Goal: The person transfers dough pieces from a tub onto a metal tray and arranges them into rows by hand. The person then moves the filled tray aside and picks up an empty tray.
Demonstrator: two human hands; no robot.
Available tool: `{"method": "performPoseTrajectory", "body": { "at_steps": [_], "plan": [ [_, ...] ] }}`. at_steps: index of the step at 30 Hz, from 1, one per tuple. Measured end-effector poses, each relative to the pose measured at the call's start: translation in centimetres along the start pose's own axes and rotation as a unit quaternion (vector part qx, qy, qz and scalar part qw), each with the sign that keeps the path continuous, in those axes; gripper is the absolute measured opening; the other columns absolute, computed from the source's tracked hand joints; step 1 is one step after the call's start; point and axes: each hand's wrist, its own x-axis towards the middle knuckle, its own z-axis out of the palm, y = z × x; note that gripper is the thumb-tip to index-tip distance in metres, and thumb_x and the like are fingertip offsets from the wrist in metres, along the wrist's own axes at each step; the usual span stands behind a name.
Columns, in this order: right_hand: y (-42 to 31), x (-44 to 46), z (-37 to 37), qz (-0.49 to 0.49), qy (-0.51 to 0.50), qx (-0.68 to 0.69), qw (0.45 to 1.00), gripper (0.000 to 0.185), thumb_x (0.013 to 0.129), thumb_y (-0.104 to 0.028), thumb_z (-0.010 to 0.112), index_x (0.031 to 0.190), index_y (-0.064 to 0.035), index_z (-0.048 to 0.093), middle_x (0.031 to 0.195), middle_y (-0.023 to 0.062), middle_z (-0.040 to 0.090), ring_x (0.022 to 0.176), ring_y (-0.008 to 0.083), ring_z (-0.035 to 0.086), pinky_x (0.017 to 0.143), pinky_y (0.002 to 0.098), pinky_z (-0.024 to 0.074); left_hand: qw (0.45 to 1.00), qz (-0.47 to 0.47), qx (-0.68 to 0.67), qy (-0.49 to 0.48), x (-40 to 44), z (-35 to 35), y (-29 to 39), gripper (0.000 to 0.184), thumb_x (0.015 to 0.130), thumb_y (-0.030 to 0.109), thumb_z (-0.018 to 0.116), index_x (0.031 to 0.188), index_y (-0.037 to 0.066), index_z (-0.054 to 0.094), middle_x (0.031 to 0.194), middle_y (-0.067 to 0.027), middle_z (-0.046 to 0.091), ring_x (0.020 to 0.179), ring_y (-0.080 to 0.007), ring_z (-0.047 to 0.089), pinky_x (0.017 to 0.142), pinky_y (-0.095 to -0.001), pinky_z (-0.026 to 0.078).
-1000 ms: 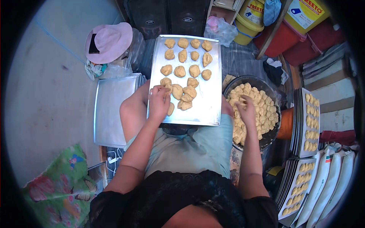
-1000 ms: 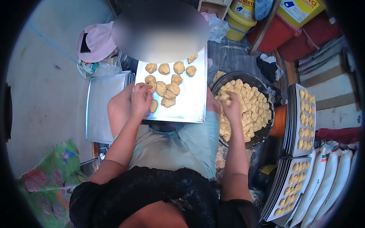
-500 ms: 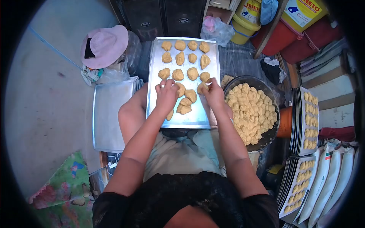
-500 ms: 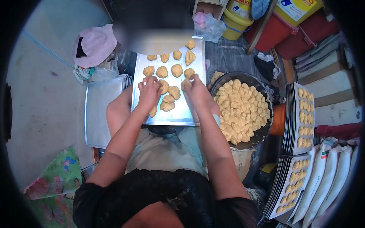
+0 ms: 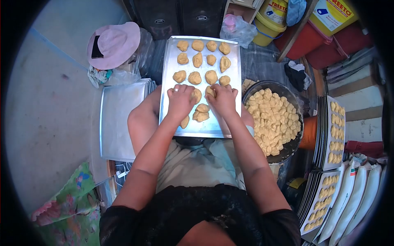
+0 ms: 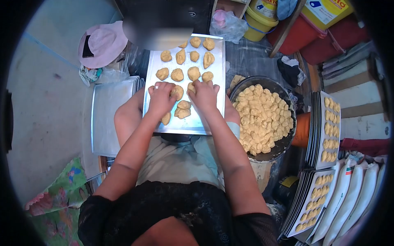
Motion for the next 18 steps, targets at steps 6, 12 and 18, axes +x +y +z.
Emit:
{"method": "performPoseTrajectory", "body": {
  "at_steps": [6,12,18],
  "plan": [
    [-0.3,-2.3,-1.6,-0.066,0.012,0.130,0.989,0.036,0.081,-0.030,0.073,0.109,-0.0080,0.065,0.101,0.0097,0.061,0.103,0.0307,0.054,0.089,0.0435,0.0408,0.987,-0.116,-0.104,-0.038,-3.2,-2.0,-3.3,0.031,0.083,0.021,0.070,0.109,0.006,0.063,0.105,-0.0133,0.061,0.100,-0.0349,0.060,0.086,-0.0452,0.047],
    [-2.2,-6.4,-1.3,-0.067,-0.121,0.158,0.978,0.041,0.082,-0.027,0.074,0.115,-0.0069,0.059,0.105,0.0149,0.062,0.102,0.0342,0.060,0.092,0.0434,0.0465,0.940,-0.253,-0.182,-0.140,-5.5,-2.4,-3.1,0.035,0.083,0.020,0.071,0.112,0.004,0.062,0.103,-0.0177,0.061,0.096,-0.0373,0.062,0.082,-0.0438,0.050],
    [-1.7,-7.0,0.5,0.047,-0.040,0.192,0.979,0.040,0.081,-0.035,0.077,0.101,-0.0052,0.061,0.094,0.0171,0.065,0.086,0.0357,0.066,0.078,0.0415,0.0526,0.998,0.008,-0.052,-0.032,-7.9,-3.3,-2.0,0.039,0.084,0.020,0.070,0.119,0.005,0.060,0.105,-0.0187,0.060,0.089,-0.0383,0.064,0.076,-0.0451,0.052]
  ]
}}
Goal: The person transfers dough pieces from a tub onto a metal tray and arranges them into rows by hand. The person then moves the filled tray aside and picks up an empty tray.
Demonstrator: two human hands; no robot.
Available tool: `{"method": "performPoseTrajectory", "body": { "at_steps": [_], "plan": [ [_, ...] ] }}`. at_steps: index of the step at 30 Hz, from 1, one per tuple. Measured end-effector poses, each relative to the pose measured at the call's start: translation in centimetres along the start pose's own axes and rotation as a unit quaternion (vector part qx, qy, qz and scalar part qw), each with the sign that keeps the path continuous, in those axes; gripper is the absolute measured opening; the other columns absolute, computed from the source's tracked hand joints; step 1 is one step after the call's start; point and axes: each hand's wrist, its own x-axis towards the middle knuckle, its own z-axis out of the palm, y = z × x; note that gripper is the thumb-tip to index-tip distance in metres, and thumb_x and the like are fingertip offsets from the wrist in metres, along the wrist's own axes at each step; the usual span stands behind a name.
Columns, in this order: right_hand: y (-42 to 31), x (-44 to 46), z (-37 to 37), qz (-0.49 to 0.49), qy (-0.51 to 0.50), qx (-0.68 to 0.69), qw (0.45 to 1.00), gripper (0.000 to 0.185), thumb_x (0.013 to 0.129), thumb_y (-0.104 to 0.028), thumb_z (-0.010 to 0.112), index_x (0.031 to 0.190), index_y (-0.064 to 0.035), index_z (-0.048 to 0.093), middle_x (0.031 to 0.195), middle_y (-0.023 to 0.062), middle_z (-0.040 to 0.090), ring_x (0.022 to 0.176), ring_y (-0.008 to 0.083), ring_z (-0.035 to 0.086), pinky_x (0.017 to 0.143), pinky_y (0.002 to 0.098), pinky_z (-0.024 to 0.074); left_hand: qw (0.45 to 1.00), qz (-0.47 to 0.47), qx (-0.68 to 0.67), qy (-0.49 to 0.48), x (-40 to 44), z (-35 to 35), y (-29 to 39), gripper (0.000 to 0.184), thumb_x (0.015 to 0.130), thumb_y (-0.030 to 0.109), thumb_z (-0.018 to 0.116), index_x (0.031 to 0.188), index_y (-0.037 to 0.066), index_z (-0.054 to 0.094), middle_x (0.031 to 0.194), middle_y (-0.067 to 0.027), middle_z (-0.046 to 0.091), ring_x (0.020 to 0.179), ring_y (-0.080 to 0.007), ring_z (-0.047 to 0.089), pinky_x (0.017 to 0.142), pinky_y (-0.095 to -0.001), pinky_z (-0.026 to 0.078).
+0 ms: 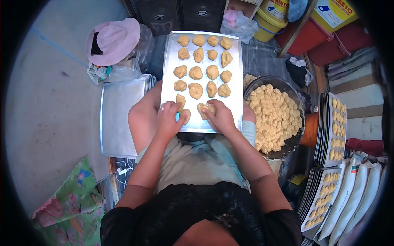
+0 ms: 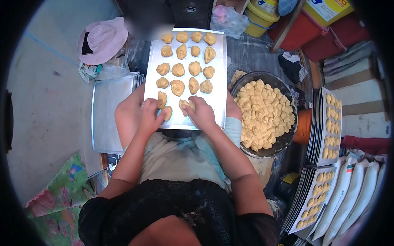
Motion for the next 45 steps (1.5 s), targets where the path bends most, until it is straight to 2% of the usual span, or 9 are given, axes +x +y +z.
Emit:
{"method": "performPoseTrajectory", "body": {
  "at_steps": [3,9,12,18,22,27,30,34,45],
  "plan": [
    [-0.6,-0.4,-1.0,-0.068,-0.045,-0.088,0.993,0.039,0.083,-0.037,0.074,0.098,-0.0037,0.060,0.101,0.0205,0.065,0.094,0.0378,0.065,0.081,0.0436,0.0517,0.996,-0.029,-0.035,-0.081,-1.0,0.3,1.1,0.041,0.085,0.018,0.069,0.122,0.005,0.059,0.106,-0.0190,0.060,0.087,-0.0387,0.064,0.074,-0.0453,0.053],
    [0.6,-0.6,-1.9,0.131,-0.082,0.059,0.986,0.040,0.083,-0.028,0.075,0.108,-0.0022,0.057,0.109,0.0197,0.060,0.100,0.0377,0.062,0.087,0.0400,0.0507,0.995,-0.055,-0.009,-0.078,0.8,2.7,3.8,0.040,0.086,0.022,0.068,0.123,0.008,0.060,0.099,-0.0135,0.060,0.085,-0.0343,0.064,0.071,-0.0451,0.052],
    [2.1,-1.6,-1.4,-0.016,0.012,0.072,0.997,0.040,0.079,-0.014,0.078,0.107,-0.0014,0.053,0.109,0.0160,0.059,0.095,0.0323,0.063,0.083,0.0384,0.0522,0.997,0.009,0.049,-0.057,1.3,3.5,4.2,0.039,0.087,0.024,0.068,0.122,0.007,0.062,0.098,-0.0130,0.060,0.090,-0.0361,0.062,0.074,-0.0461,0.050],
    [7.6,-0.9,-3.1,0.116,-0.057,0.375,0.918,0.049,0.069,0.004,0.081,0.108,-0.0016,0.053,0.100,0.0080,0.059,0.100,0.0161,0.057,0.084,0.0355,0.0514,1.000,-0.015,0.027,0.004,0.8,3.8,4.5,0.032,0.087,0.019,0.067,0.117,0.006,0.062,0.101,-0.0140,0.059,0.095,-0.0363,0.061,0.081,-0.0482,0.049],
    [3.3,0.0,-5.0,-0.029,-0.026,-0.103,0.994,0.035,0.074,-0.005,0.075,0.106,-0.0061,0.061,0.091,0.0085,0.064,0.101,0.0252,0.059,0.089,0.0407,0.0464,0.998,-0.022,-0.021,-0.060,1.2,4.3,3.9,0.032,0.086,0.018,0.067,0.116,0.006,0.062,0.112,-0.0173,0.059,0.098,-0.0396,0.060,0.084,-0.0476,0.050],
    [0.0,-0.3,-2.9,-0.184,0.040,-0.116,0.975,0.046,0.080,-0.024,0.072,0.124,-0.0125,0.063,0.105,0.0073,0.064,0.104,0.0271,0.056,0.095,0.0443,0.0342,1.000,-0.003,-0.008,0.026,1.2,3.2,3.7,0.038,0.085,0.017,0.068,0.120,0.006,0.062,0.125,-0.0204,0.055,0.104,-0.0418,0.056,0.089,-0.0489,0.048],
    [-0.1,-1.0,-2.1,-0.138,-0.045,-0.146,0.979,0.049,0.083,-0.027,0.071,0.129,-0.0130,0.060,0.105,0.0074,0.065,0.103,0.0244,0.056,0.095,0.0449,0.0326,0.994,-0.042,0.067,0.078,1.0,2.3,2.7,0.040,0.086,0.019,0.068,0.123,0.008,0.062,0.127,-0.0175,0.054,0.112,-0.0347,0.054,0.092,-0.0451,0.046],
    [-0.4,-1.6,-1.5,-0.118,-0.090,-0.143,0.979,0.049,0.085,-0.029,0.069,0.131,-0.0141,0.059,0.108,0.0064,0.067,0.107,0.0241,0.056,0.097,0.0463,0.0315,0.986,-0.143,-0.090,-0.002,0.1,2.0,-0.2,0.036,0.081,0.007,0.066,0.117,0.009,0.066,0.126,-0.0177,0.053,0.114,-0.0372,0.055,0.094,-0.0475,0.048],
    [0.1,-1.6,-2.0,-0.130,0.029,-0.148,0.980,0.040,0.084,-0.024,0.068,0.123,-0.0148,0.064,0.122,0.0066,0.061,0.117,0.0265,0.051,0.100,0.0500,0.0286,0.998,0.064,0.022,-0.002,0.7,2.8,2.2,0.024,0.085,0.022,0.065,0.105,0.011,0.069,0.113,-0.0047,0.064,0.113,-0.0280,0.054,0.098,-0.0467,0.033]
  ]
}}
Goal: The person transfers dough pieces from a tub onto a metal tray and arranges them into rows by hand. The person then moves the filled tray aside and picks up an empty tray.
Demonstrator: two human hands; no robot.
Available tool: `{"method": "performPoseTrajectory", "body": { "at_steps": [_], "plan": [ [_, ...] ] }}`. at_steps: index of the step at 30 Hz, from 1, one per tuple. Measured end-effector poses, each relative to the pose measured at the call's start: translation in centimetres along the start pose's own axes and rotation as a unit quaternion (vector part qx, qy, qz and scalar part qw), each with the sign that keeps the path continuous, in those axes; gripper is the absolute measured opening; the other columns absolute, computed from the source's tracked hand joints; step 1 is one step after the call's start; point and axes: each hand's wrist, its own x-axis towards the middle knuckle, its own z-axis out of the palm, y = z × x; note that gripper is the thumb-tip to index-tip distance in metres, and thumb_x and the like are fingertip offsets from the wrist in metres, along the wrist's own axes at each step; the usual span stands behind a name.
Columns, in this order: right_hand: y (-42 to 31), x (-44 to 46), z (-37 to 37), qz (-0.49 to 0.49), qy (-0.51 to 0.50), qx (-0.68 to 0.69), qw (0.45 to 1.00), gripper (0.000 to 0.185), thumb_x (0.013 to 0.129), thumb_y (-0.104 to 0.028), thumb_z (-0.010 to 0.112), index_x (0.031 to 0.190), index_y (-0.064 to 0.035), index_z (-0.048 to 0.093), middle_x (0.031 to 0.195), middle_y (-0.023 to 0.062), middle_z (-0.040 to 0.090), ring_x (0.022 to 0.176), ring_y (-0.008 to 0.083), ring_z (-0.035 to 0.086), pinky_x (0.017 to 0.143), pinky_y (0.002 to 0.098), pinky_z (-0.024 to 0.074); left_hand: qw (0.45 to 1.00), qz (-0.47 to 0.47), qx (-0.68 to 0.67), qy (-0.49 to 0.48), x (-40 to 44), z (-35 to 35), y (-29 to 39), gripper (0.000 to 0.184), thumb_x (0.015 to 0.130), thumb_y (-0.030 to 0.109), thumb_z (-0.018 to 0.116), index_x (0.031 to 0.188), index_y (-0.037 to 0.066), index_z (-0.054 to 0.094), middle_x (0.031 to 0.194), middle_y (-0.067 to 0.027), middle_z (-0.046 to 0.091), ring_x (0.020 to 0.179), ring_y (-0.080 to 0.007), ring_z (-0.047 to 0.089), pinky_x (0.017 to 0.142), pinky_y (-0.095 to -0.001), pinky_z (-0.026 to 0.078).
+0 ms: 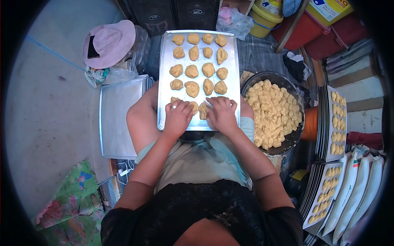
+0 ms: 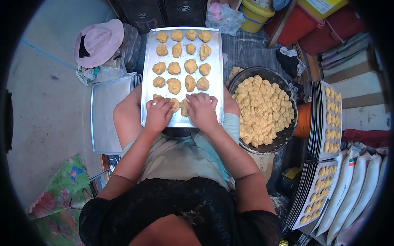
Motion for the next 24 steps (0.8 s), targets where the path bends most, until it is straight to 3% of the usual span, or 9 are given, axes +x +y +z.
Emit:
{"method": "performPoseTrajectory", "body": {
  "at_steps": [3,5,6,9,12,15,18,21,24],
  "plan": [
    [0.9,0.8,-1.2,0.033,0.047,0.012,0.998,0.035,0.081,-0.019,0.067,0.116,-0.0117,0.066,0.115,0.0084,0.061,0.111,0.0267,0.053,0.094,0.0446,0.0344,0.997,-0.026,0.036,-0.069,0.5,-0.8,0.4,0.022,0.086,0.026,0.066,0.102,0.011,0.069,0.110,-0.0042,0.064,0.110,-0.0280,0.054,0.096,-0.0470,0.033],
    [1.7,0.6,-1.8,0.072,0.050,0.001,0.996,0.037,0.080,-0.019,0.068,0.116,-0.0104,0.066,0.113,0.0086,0.061,0.110,0.0267,0.053,0.092,0.0427,0.0364,0.997,-0.051,-0.019,-0.062,1.3,-2.3,0.6,0.020,0.087,0.025,0.065,0.099,0.009,0.068,0.109,-0.0079,0.064,0.111,-0.0293,0.054,0.098,-0.0475,0.033],
    [2.0,0.3,-2.3,0.068,0.043,-0.031,0.996,0.037,0.081,-0.019,0.069,0.116,-0.0084,0.066,0.110,0.0113,0.061,0.106,0.0285,0.056,0.087,0.0422,0.0426,0.995,-0.063,-0.047,-0.059,1.8,-2.7,0.5,0.019,0.088,0.024,0.065,0.097,0.008,0.068,0.108,-0.0097,0.064,0.112,-0.0300,0.054,0.099,-0.0477,0.033],
    [3.8,-1.0,-1.2,0.118,-0.015,0.081,0.990,0.036,0.081,-0.020,0.071,0.114,-0.0062,0.065,0.108,0.0149,0.060,0.098,0.0312,0.060,0.086,0.0421,0.0472,0.986,-0.125,-0.031,0.110,3.9,-1.3,-2.0,0.024,0.087,0.028,0.066,0.099,0.007,0.068,0.107,-0.0121,0.062,0.108,-0.0318,0.056,0.092,-0.0488,0.040],
    [4.5,-1.4,-0.2,0.179,-0.008,0.190,0.965,0.034,0.081,-0.018,0.073,0.110,-0.0037,0.064,0.104,0.0166,0.060,0.091,0.0340,0.062,0.082,0.0410,0.0512,0.968,-0.186,-0.101,0.132,6.4,-0.3,-4.3,0.029,0.089,0.031,0.066,0.101,0.005,0.066,0.109,-0.0164,0.062,0.104,-0.0364,0.058,0.088,-0.0472,0.047],
    [4.6,-1.4,0.0,0.178,-0.030,0.178,0.967,0.032,0.081,-0.016,0.073,0.108,-0.0028,0.062,0.101,0.0164,0.061,0.090,0.0336,0.064,0.079,0.0403,0.0519,0.977,-0.194,-0.081,0.029,7.0,0.0,-6.0,0.034,0.089,0.033,0.067,0.108,0.005,0.065,0.110,-0.0176,0.061,0.100,-0.0380,0.060,0.085,-0.0438,0.051],
    [4.2,-1.2,-0.4,0.098,-0.010,0.155,0.983,0.031,0.080,-0.013,0.073,0.108,-0.0028,0.062,0.100,0.0165,0.062,0.088,0.0333,0.064,0.077,0.0397,0.0527,0.932,-0.338,-0.114,-0.066,8.0,-1.2,-5.6,0.032,0.090,0.032,0.067,0.106,0.005,0.065,0.107,-0.0178,0.063,0.097,-0.0365,0.063,0.082,-0.0451,0.051],
    [4.3,-1.1,-0.3,0.128,-0.025,0.181,0.975,0.031,0.080,-0.013,0.074,0.107,-0.0024,0.063,0.100,0.0170,0.062,0.089,0.0338,0.065,0.078,0.0401,0.0526,0.934,-0.333,-0.100,-0.087,7.6,-1.4,-5.6,0.034,0.088,0.033,0.069,0.108,0.006,0.064,0.101,-0.0177,0.066,0.094,-0.0364,0.065,0.080,-0.0456,0.052],
    [4.2,-1.0,0.1,0.151,0.008,0.206,0.967,0.031,0.079,-0.012,0.074,0.107,-0.0021,0.064,0.098,0.0170,0.063,0.089,0.0359,0.064,0.078,0.0410,0.0528,0.977,-0.201,-0.019,0.063,6.4,0.4,-6.9,0.036,0.087,0.034,0.070,0.109,0.006,0.063,0.103,-0.0182,0.066,0.095,-0.0371,0.065,0.080,-0.0469,0.051]
  ]
}}
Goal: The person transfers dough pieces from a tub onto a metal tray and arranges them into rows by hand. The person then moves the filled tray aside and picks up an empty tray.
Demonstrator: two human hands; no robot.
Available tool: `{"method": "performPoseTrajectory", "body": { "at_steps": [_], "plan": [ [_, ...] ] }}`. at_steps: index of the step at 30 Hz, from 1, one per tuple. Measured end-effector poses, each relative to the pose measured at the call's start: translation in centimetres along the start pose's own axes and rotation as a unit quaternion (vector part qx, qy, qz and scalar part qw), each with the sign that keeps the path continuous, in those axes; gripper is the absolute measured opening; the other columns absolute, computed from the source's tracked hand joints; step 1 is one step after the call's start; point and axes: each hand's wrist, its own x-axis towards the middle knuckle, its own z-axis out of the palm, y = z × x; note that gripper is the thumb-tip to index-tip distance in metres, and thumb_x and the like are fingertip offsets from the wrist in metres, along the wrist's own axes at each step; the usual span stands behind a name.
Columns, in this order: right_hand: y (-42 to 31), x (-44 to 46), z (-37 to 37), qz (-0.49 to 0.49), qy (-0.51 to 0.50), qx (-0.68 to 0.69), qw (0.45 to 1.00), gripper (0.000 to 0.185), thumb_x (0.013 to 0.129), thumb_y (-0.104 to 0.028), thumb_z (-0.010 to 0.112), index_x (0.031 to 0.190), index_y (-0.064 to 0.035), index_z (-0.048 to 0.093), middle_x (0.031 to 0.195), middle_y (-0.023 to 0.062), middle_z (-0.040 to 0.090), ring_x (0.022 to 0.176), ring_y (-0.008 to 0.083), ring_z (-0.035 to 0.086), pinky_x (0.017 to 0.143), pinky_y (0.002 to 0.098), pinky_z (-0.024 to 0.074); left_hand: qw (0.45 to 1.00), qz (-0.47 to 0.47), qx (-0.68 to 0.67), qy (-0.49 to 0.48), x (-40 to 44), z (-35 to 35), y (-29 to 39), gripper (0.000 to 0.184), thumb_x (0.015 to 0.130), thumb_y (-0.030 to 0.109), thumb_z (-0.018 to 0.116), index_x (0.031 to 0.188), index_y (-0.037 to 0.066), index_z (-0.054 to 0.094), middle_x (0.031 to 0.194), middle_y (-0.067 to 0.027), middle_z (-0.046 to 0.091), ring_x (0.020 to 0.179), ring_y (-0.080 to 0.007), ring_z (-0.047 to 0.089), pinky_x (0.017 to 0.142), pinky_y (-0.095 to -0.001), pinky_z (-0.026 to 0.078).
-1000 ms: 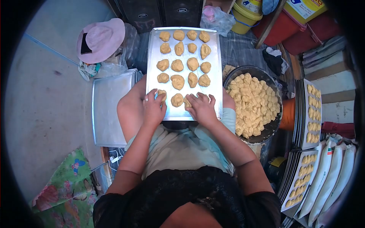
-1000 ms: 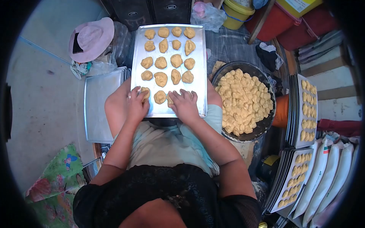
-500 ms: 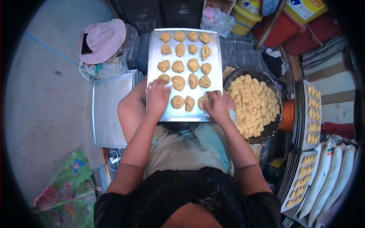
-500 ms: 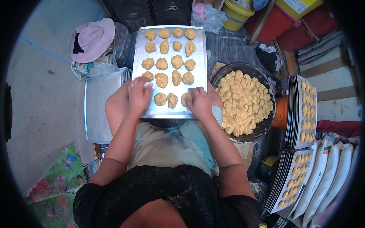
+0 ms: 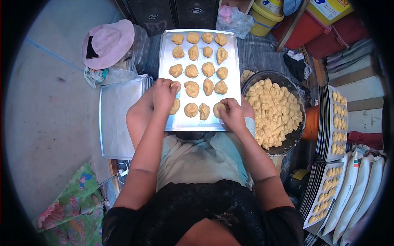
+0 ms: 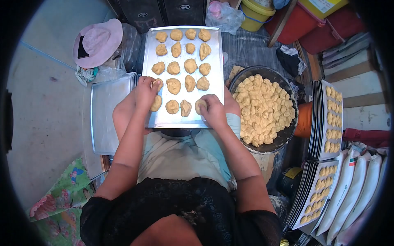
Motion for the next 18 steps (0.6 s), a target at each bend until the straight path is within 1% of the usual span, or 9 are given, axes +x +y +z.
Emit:
{"method": "performPoseTrajectory", "body": {
  "at_steps": [3,6,9,10,12,13,15,17,18],
  "plan": [
    [0.1,0.2,0.1,-0.011,-0.024,-0.029,0.999,0.032,0.079,-0.013,0.074,0.108,-0.0027,0.065,0.098,0.0157,0.063,0.090,0.0358,0.063,0.079,0.0420,0.0515,0.992,-0.082,-0.061,-0.072,0.4,-0.3,0.5,0.035,0.087,0.033,0.070,0.108,0.006,0.065,0.108,-0.0178,0.063,0.098,-0.0380,0.062,0.082,-0.0477,0.050],
    [-2.2,0.8,-0.9,-0.097,-0.031,-0.134,0.986,0.036,0.079,-0.018,0.074,0.111,-0.0056,0.066,0.104,0.0131,0.064,0.095,0.0327,0.061,0.083,0.0423,0.0470,1.000,-0.020,-0.017,0.008,0.2,0.3,0.2,0.028,0.089,0.028,0.068,0.107,0.006,0.067,0.109,-0.0170,0.062,0.098,-0.0381,0.061,0.082,-0.0478,0.050],
    [-5.1,0.8,-0.7,-0.157,-0.090,-0.111,0.977,0.041,0.079,-0.024,0.073,0.116,-0.0089,0.065,0.109,0.0102,0.064,0.101,0.0289,0.058,0.090,0.0417,0.0399,0.993,0.090,-0.044,0.056,-0.4,0.3,-0.3,0.026,0.090,0.024,0.067,0.108,0.006,0.068,0.105,-0.0163,0.063,0.094,-0.0363,0.062,0.080,-0.0455,0.051],
    [-5.3,0.5,0.0,-0.177,-0.097,-0.131,0.971,0.045,0.080,-0.025,0.072,0.122,-0.0110,0.064,0.111,0.0082,0.065,0.105,0.0255,0.057,0.094,0.0416,0.0348,0.996,0.072,-0.052,0.026,-0.3,0.3,-0.5,0.027,0.090,0.024,0.066,0.110,0.006,0.068,0.104,-0.0162,0.063,0.092,-0.0349,0.063,0.079,-0.0438,0.051],
    [-4.8,0.1,1.4,-0.162,-0.116,-0.189,0.962,0.046,0.080,-0.025,0.071,0.124,-0.0111,0.064,0.111,0.0076,0.065,0.104,0.0246,0.057,0.095,0.0424,0.0340,0.997,0.032,-0.066,-0.036,-0.7,0.1,-0.7,0.029,0.092,0.023,0.065,0.115,0.005,0.067,0.101,-0.0159,0.064,0.088,-0.0323,0.064,0.076,-0.0404,0.051],
    [-4.4,0.0,1.9,-0.155,-0.125,-0.217,0.956,0.047,0.081,-0.025,0.071,0.125,-0.0112,0.063,0.111,0.0074,0.065,0.104,0.0241,0.058,0.095,0.0428,0.0337,0.996,0.018,-0.066,-0.058,-0.5,-0.1,-0.7,0.029,0.091,0.023,0.066,0.114,0.005,0.068,0.103,-0.0160,0.063,0.089,-0.0323,0.063,0.077,-0.0409,0.051],
    [-4.2,0.1,2.1,-0.135,-0.136,-0.219,0.957,0.051,0.082,-0.029,0.070,0.129,-0.0123,0.061,0.111,0.0062,0.064,0.105,0.0239,0.056,0.097,0.0446,0.0314,0.993,-0.011,-0.067,-0.100,0.1,-0.7,-0.5,0.028,0.090,0.023,0.066,0.112,0.005,0.068,0.106,-0.0161,0.063,0.092,-0.0324,0.063,0.079,-0.0419,0.051],
    [-4.3,0.0,2.3,-0.113,-0.142,-0.219,0.959,0.054,0.082,-0.031,0.071,0.131,-0.0124,0.059,0.114,0.0065,0.063,0.108,0.0244,0.055,0.099,0.0450,0.0303,0.992,-0.018,-0.072,-0.099,0.1,-1.1,-0.1,0.029,0.090,0.023,0.067,0.111,0.004,0.067,0.103,-0.0161,0.063,0.091,-0.0335,0.063,0.079,-0.0425,0.051],
    [-4.5,-0.2,2.2,-0.113,-0.129,-0.218,0.961,0.057,0.081,-0.031,0.071,0.133,-0.0122,0.057,0.116,0.0068,0.063,0.111,0.0244,0.054,0.100,0.0466,0.0299,0.992,-0.022,-0.075,-0.099,0.0,-1.2,0.0,0.029,0.089,0.023,0.067,0.111,0.003,0.067,0.101,-0.0161,0.064,0.091,-0.0340,0.063,0.080,-0.0428,0.051]
  ]
}}
